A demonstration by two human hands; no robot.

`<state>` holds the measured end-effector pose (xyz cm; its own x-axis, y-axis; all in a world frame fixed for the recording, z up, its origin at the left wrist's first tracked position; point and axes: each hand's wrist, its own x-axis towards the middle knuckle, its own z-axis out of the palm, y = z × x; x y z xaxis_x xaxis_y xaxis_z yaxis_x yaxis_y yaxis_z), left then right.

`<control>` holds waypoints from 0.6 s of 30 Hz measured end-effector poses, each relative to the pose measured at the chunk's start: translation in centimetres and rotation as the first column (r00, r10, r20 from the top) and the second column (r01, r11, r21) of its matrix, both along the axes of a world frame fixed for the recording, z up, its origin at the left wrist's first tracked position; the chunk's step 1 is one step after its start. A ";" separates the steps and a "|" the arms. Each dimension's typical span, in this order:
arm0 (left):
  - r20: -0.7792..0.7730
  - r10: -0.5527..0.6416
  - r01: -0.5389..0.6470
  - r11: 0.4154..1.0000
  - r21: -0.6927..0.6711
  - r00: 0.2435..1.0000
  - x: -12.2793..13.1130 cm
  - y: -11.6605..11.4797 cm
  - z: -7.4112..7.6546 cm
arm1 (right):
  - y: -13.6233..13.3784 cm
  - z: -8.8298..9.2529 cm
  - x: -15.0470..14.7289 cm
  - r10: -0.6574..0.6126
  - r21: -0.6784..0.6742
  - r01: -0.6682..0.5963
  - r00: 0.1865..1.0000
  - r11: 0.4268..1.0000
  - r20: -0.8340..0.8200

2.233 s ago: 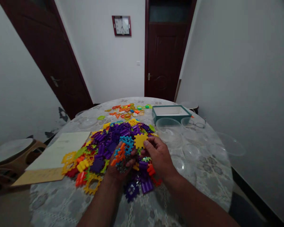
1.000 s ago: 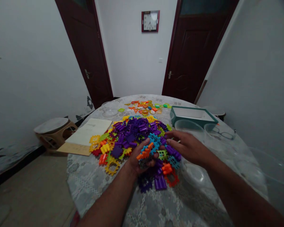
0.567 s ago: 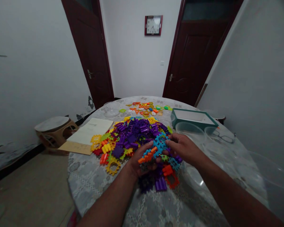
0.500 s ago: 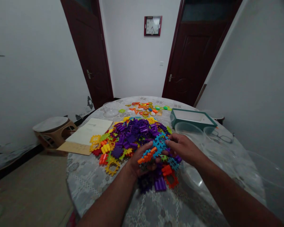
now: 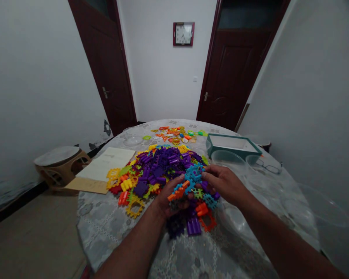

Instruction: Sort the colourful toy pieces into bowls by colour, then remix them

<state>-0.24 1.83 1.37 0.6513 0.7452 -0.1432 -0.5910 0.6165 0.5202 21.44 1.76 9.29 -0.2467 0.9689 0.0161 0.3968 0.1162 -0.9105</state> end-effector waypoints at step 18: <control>-0.231 0.236 -0.260 0.962 -0.080 0.944 -1.0 0.0 0.6 | -5.3 0.4 21.8 -0.908 0.585 0.700 0.371 0.410 0.193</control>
<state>-1.20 1.87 2.01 0.3923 0.8513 -0.3485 -0.6122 0.5244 0.5918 43.21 -3.50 9.71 0.5764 0.6204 0.5319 0.7846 -0.2381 -0.5725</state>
